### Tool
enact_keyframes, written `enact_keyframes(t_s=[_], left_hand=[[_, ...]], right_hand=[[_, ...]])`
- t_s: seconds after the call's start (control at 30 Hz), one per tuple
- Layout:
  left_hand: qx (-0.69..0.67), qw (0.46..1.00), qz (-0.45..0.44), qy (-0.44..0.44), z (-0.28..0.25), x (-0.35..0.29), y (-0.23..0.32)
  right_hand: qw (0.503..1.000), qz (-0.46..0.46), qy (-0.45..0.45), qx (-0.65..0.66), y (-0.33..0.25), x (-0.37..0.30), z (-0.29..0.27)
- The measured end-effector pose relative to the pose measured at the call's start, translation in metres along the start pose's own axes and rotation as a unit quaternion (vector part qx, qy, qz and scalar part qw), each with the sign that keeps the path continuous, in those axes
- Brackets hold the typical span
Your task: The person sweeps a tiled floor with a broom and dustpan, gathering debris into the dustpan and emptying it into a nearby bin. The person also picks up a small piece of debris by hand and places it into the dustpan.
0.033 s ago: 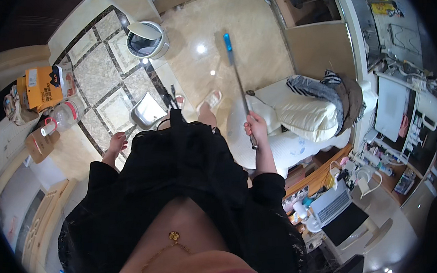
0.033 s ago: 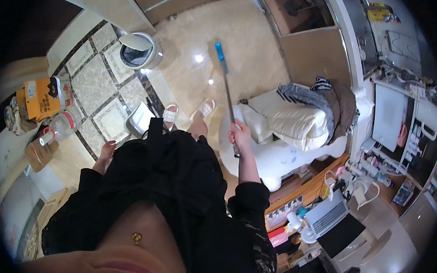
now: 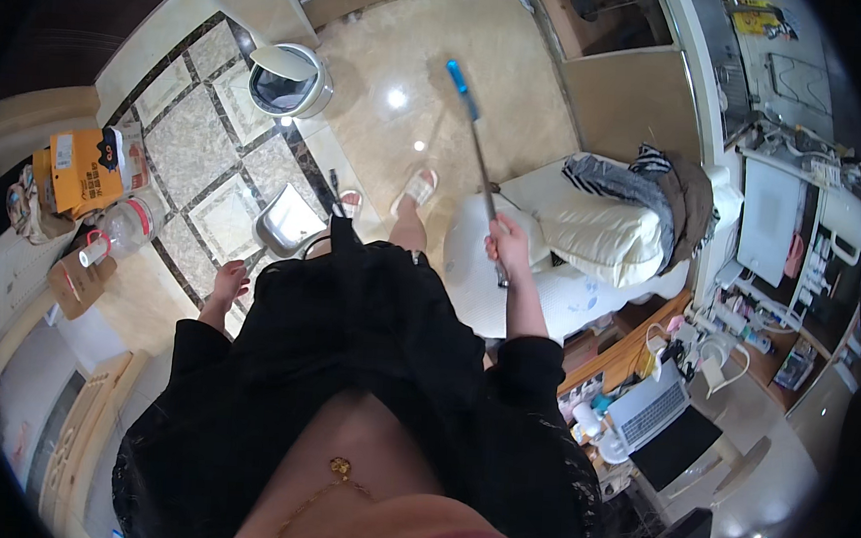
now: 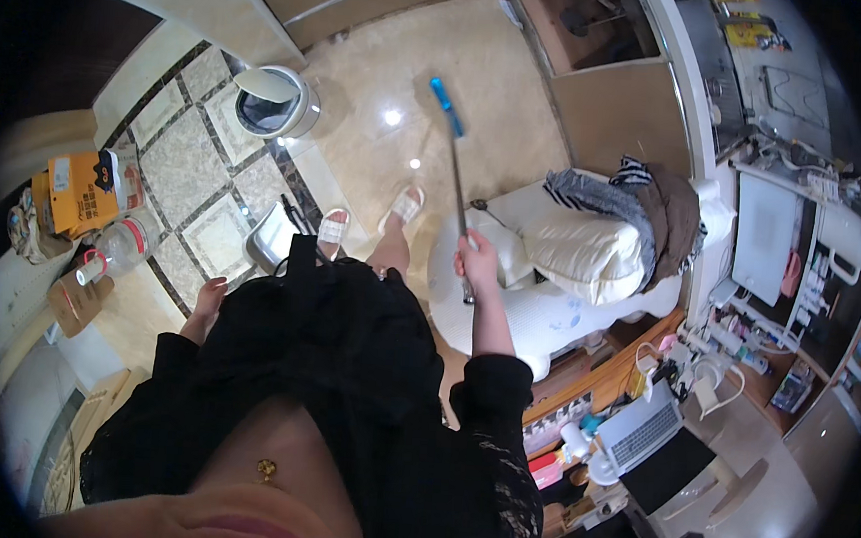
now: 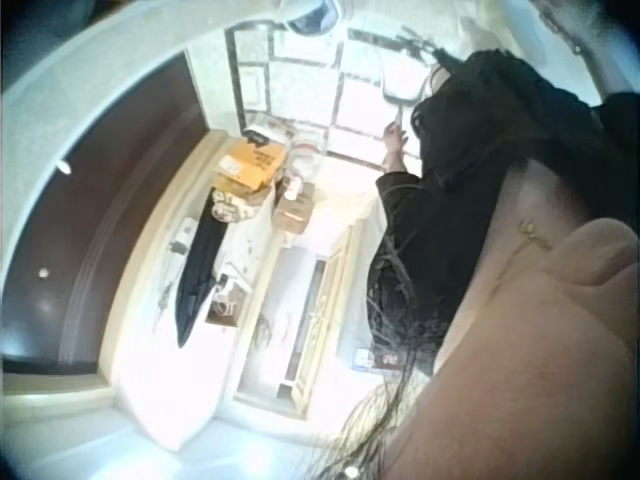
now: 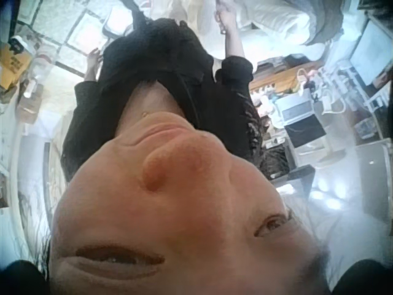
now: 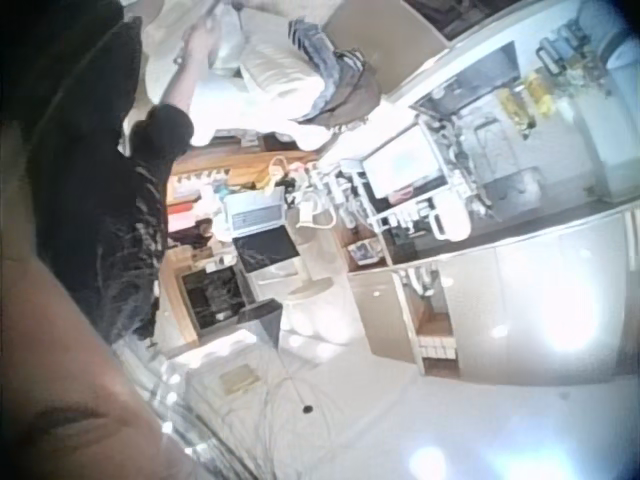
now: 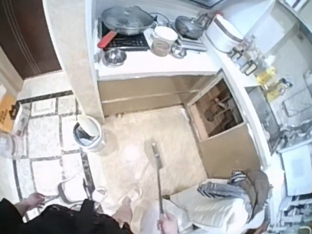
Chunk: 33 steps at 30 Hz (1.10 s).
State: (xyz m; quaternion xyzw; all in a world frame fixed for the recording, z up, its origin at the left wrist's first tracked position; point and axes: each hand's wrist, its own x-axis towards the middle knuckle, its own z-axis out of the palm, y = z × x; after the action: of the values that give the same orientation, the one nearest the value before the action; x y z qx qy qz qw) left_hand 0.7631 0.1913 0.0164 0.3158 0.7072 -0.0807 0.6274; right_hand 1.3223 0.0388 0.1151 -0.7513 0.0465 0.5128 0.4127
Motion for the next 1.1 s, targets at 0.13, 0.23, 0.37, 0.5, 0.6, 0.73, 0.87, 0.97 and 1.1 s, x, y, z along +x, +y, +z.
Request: enact_keyframes(t_s=[0.13, 0.23, 0.37, 0.5, 0.6, 0.73, 0.87, 0.97, 1.1], left_hand=[[0.008, 0.997, 0.076, 0.031, 0.027, -0.019, 0.020], [0.023, 0.994, 0.094, 0.058, 0.039, -0.035, 0.016], [0.019, 0.995, 0.075, 0.060, 0.050, -0.063, -0.012], [-0.114, 0.987, 0.018, 0.109, 0.076, -0.085, -0.038], [-0.021, 0.990, 0.032, 0.135, 0.114, -0.080, -0.044], [-0.182, 0.975, 0.116, 0.054, 0.149, -0.074, -0.041], [-0.218, 0.968, 0.095, 0.076, 0.175, -0.081, -0.038], [-0.150, 0.980, 0.071, 0.113, 0.191, -0.098, -0.037], [-0.132, 0.981, 0.035, 0.137, 0.206, -0.125, -0.039]], right_hand=[[0.974, -0.124, -0.001, -0.187, -0.085, 0.124, -0.021], [0.978, -0.139, 0.064, -0.143, -0.148, 0.234, -0.028], [0.985, -0.079, 0.099, -0.121, -0.202, 0.351, -0.030], [0.950, -0.105, 0.071, -0.285, -0.143, 0.360, 0.010], [0.977, -0.087, 0.021, -0.191, -0.097, 0.286, 0.027], [0.991, -0.044, -0.065, -0.111, -0.152, 0.222, -0.034], [0.915, -0.166, -0.074, -0.359, -0.218, 0.248, -0.058], [0.840, -0.273, -0.027, -0.468, -0.258, 0.326, -0.057], [0.777, -0.328, 0.010, -0.537, -0.300, 0.420, -0.061]])
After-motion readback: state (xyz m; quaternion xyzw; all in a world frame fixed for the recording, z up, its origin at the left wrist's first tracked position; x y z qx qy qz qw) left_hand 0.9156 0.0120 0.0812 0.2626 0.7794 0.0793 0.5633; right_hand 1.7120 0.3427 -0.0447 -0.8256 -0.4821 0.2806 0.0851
